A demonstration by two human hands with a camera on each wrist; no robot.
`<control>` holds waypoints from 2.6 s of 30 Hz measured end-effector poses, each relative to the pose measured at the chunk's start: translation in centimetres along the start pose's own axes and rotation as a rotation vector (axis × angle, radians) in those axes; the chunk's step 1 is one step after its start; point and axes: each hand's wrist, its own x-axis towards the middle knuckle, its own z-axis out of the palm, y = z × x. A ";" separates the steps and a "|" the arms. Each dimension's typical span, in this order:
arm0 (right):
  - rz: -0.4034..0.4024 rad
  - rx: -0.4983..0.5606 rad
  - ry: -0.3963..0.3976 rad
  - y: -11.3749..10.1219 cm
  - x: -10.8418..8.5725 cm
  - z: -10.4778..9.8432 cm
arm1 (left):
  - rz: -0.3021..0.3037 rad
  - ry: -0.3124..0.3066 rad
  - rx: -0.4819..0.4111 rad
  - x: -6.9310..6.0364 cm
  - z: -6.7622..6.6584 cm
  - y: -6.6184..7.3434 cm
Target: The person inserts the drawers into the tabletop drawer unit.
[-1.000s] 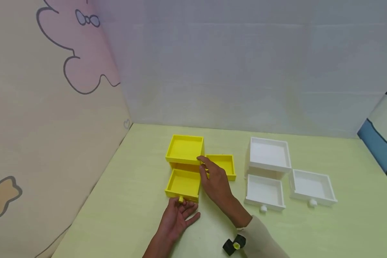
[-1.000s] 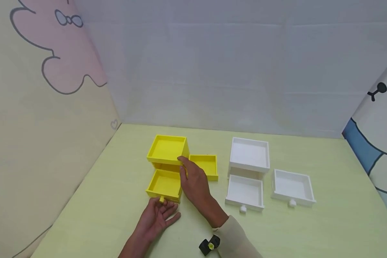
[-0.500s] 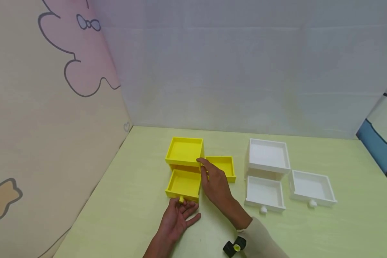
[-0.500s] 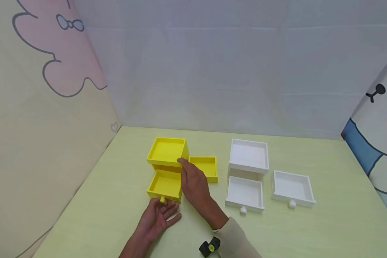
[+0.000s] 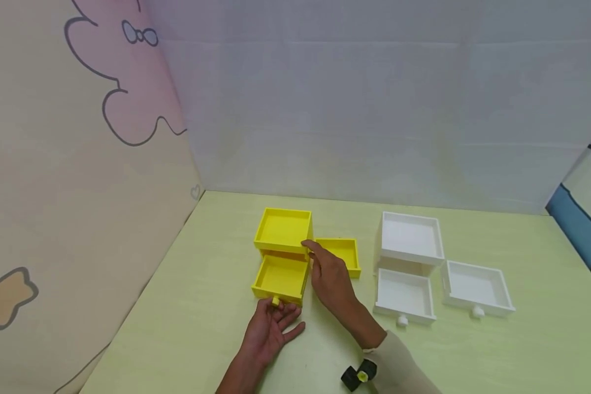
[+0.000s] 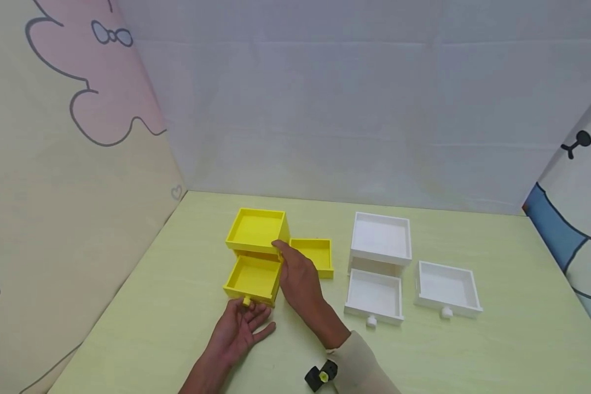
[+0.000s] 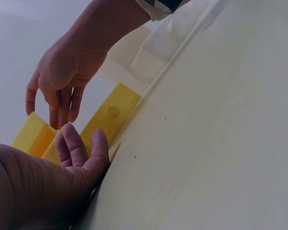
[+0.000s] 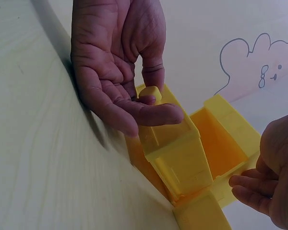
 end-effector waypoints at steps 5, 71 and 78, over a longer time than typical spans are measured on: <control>-0.002 0.002 -0.004 0.1 0.1 0.0 | -0.004 -0.003 -0.019 0.1 0.0 0.1; -0.093 -0.011 0.024 0.9 0.4 0.8 | -0.045 -0.001 0.244 2.4 -0.2 2.4; -0.084 -0.008 0.009 1.0 0.3 0.6 | -0.036 0.008 0.213 2.9 0.0 2.4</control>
